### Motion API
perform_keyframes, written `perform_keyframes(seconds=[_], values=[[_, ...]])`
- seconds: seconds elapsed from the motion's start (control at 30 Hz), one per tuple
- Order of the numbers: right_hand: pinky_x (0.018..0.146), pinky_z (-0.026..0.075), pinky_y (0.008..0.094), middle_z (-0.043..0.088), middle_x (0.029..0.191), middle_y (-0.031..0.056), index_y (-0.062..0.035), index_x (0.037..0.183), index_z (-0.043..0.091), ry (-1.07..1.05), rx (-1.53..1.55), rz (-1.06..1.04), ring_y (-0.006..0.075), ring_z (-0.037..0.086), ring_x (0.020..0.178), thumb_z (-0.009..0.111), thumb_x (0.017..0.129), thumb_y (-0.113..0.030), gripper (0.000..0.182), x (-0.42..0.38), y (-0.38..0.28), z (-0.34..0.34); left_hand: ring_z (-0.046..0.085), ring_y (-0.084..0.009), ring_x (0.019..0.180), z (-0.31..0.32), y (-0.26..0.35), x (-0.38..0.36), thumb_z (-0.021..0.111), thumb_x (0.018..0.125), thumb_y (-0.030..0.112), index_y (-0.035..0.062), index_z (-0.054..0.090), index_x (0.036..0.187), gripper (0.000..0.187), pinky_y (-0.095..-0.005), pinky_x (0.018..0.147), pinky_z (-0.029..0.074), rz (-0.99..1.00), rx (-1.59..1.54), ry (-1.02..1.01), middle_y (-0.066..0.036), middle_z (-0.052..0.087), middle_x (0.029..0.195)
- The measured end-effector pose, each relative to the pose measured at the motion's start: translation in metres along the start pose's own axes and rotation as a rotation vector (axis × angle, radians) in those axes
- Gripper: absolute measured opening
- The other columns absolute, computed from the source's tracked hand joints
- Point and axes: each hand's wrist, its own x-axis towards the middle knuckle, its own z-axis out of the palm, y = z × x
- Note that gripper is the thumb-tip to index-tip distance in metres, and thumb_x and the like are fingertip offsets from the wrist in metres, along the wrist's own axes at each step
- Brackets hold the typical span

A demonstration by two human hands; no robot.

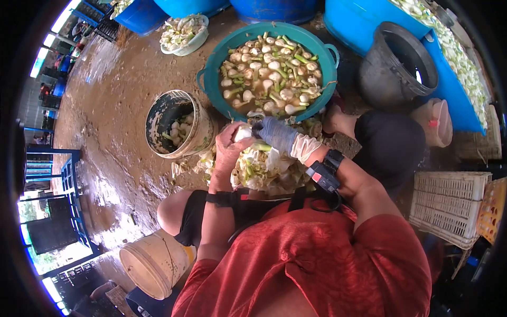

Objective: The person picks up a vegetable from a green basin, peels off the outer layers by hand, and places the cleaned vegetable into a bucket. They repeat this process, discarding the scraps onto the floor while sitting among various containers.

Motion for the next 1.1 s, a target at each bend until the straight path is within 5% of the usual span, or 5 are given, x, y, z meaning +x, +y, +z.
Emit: perform_keyframes(seconds=[0.07, 0.4, 0.6, 0.97, 1.1], values=[[0.062, 0.045, 0.0391, 0.06, 0.072, 0.0203, 0.0001, 0.083, 0.062, 0.026, -0.084, -0.387, 0.0331, 0.058, 0.065, 0.056, 0.08, -0.017, 0.018, -0.009, 0.0, 0.001, 0.056, -0.0093, 0.073, -0.003, -0.008, -0.002, 0.072, 0.067, 0.014, -0.0027, 0.061, 0.102, 0.04, -0.0223, 0.066, 0.046, -0.03, -0.041, -0.03, -0.004, 0.061, 0.084], [0.063, 0.043, 0.034, 0.057, 0.07, 0.0148, 0.001, 0.084, 0.059, -0.013, 0.201, 0.003, 0.0165, 0.053, 0.066, 0.059, 0.076, -0.01, 0.014, -0.019, -0.003, 0.001, 0.042, -0.0075, 0.057, -0.001, -0.005, -0.002, 0.073, 0.067, 0.028, 0.0001, 0.063, 0.078, 0.031, -0.023, 0.051, 0.034, -0.423, -0.24, -0.019, 0.001, 0.051, 0.064], [0.06, 0.044, 0.0421, 0.059, 0.07, 0.02, 0.0004, 0.078, 0.06, 0.169, -0.184, -0.145, 0.0379, 0.057, 0.066, 0.06, 0.075, -0.016, 0.016, -0.022, -0.012, -0.005, 0.038, -0.0073, 0.055, 0.004, -0.014, -0.001, 0.073, 0.071, 0.031, -0.0008, 0.061, 0.074, 0.034, -0.024, 0.049, 0.032, -0.265, 0.034, -0.047, 0.002, 0.045, 0.058], [0.062, 0.047, 0.0354, 0.06, 0.078, 0.014, -0.0046, 0.077, 0.061, 0.195, -0.007, 0.013, 0.0321, 0.058, 0.071, 0.064, 0.072, -0.012, 0.009, -0.025, 0.028, 0.012, 0.056, -0.0101, 0.08, 0.012, -0.006, -0.007, 0.07, 0.063, -0.002, -0.0027, 0.057, 0.113, 0.052, -0.0233, 0.075, 0.046, -0.186, -0.124, -0.109, -0.004, 0.062, 0.092], [0.066, 0.049, 0.0335, 0.062, 0.082, 0.0154, -0.0041, 0.087, 0.063, 0.237, 0.008, -0.324, 0.0312, 0.06, 0.073, 0.063, 0.073, -0.009, 0.015, -0.022, 0.017, 0.002, 0.058, -0.0125, 0.081, 0.011, -0.019, 0.003, 0.065, 0.069, 0.004, -0.0022, 0.053, 0.119, 0.051, -0.0255, 0.074, 0.047, -0.187, -0.243, -0.071, -0.007, 0.062, 0.092]])
